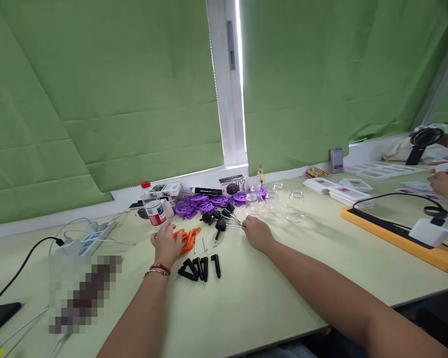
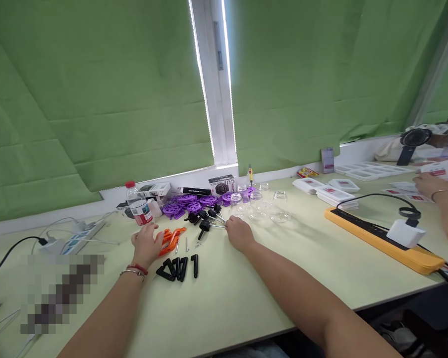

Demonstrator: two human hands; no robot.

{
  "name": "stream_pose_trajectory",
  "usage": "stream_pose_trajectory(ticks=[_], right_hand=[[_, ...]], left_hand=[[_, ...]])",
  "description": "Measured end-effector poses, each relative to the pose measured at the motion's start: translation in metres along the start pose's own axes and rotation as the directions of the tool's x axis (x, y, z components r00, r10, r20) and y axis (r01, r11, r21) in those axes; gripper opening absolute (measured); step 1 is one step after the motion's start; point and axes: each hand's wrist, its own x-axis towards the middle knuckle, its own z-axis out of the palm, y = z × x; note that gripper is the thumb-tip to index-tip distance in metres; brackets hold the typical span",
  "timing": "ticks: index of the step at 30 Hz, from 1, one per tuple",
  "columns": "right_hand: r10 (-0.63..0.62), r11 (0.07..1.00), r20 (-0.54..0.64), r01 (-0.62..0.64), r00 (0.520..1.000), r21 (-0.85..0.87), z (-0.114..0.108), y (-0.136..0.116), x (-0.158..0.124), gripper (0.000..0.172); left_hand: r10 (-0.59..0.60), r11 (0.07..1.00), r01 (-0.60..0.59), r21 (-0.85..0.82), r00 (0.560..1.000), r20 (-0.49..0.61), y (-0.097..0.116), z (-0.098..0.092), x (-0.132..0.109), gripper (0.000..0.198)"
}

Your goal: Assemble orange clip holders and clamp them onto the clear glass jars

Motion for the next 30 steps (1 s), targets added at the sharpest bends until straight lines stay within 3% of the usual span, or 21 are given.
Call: stream_pose_trajectory(ticks=[9, 20, 30], right_hand=[[-0.034, 0.998, -0.088, 0.038, 0.996, 0.043, 0.0, -0.004, -0.003, 0.022], [-0.042, 0.994, -0.102, 0.052, 0.994, 0.097, 0.002, -0.002, -0.003, 0.02], [-0.031, 0.994, -0.099, 0.041, 0.995, 0.106, 0.0, -0.004, -0.003, 0.02]], left_hand=[[-0.056, 0.991, 0.031, 0.129, 0.979, 0.195, 0.028, 0.009, 0.0, 0.035], [-0.061, 0.995, 0.038, 0.087, 0.961, 0.269, 0.029, 0.017, 0.003, 0.028], [-0.074, 0.991, 0.101, -0.088, 0.96, 0.269, 0.027, 0.019, 0.006, 0.022]])
